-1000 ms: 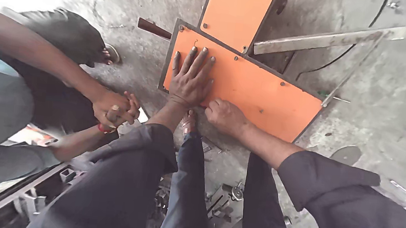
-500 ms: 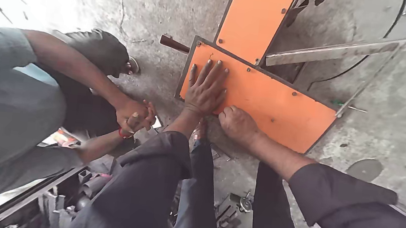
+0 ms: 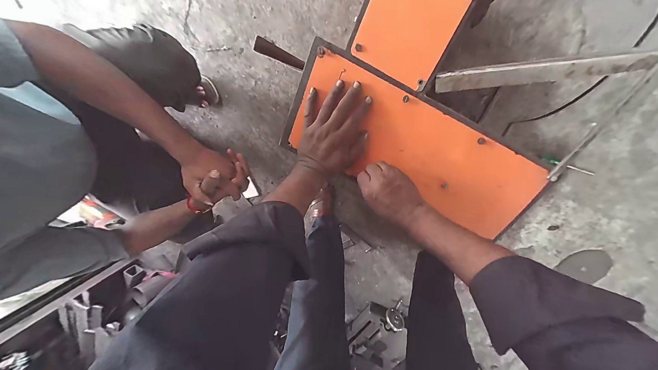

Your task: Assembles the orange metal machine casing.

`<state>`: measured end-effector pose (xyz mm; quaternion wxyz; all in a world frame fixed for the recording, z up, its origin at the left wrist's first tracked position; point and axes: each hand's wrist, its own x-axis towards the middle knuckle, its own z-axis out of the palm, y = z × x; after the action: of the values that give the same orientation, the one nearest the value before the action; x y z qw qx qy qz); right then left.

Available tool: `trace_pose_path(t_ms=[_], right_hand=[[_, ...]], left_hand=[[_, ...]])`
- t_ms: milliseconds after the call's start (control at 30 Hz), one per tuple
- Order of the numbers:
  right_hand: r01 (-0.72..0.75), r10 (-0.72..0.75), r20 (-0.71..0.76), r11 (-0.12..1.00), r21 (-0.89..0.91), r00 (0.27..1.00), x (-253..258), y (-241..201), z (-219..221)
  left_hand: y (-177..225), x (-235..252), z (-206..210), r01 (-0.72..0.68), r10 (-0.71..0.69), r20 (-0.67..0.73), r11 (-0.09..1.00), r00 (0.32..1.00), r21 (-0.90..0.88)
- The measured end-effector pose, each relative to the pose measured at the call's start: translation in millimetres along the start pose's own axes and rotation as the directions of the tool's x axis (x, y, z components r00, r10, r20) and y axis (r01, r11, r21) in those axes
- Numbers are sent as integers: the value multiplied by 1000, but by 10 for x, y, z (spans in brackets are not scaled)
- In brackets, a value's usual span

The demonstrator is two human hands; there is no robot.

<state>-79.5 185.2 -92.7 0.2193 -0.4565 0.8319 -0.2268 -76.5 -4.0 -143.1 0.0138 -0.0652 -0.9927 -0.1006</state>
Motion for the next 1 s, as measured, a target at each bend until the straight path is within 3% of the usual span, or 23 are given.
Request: trace_pose_path(t_ms=[133, 467, 633, 733, 767, 800, 833, 867, 900, 933, 1000], right_hand=[[75, -76, -83, 997, -14, 994, -37, 44, 54], [156, -157, 23, 988, 19, 987, -35, 72, 4], [184, -182, -67, 983, 20, 981, -36, 167, 79], [175, -174, -39, 985, 15, 984, -9, 194, 2], [178, -177, -34, 984, 23, 984, 7, 214, -12], [189, -187, -36, 981, 41, 982, 28, 238, -16], [203, -201, -33, 977, 67, 979, 51, 264, -12], [215, -214, -14, 973, 84, 977, 61, 277, -13], [225, -227, 12, 970, 97, 974, 65, 294, -20], [242, -245, 18, 965, 102, 969, 68, 321, -19], [307, -305, -32, 948, 87, 952, 67, 406, 22]], left_hand=[[0, -1, 17, 6, -6, -5, 1000, 1000, 0], [8, -1, 2, 16, -16, 18, 1000, 1000, -27], [-6, 2, 12, -2, 2, -5, 999, 1000, -32], [14, 16, -22, 4, -3, 14, 999, 1000, -38], [50, 50, -118, 26, -24, 71, 999, 997, -41], [108, 137, -355, 72, -63, 269, 997, 961, -23], [180, 349, -707, 125, -122, 628, 991, 769, 39], [93, 103, -348, 72, -63, 253, 997, 965, -26], [35, -2, -105, 29, -27, 42, 998, 999, -64], [7, -34, -15, 11, -12, -14, 997, 1000, -75], [-9, -25, -5, 9, -9, 8, 997, 1000, -72]])
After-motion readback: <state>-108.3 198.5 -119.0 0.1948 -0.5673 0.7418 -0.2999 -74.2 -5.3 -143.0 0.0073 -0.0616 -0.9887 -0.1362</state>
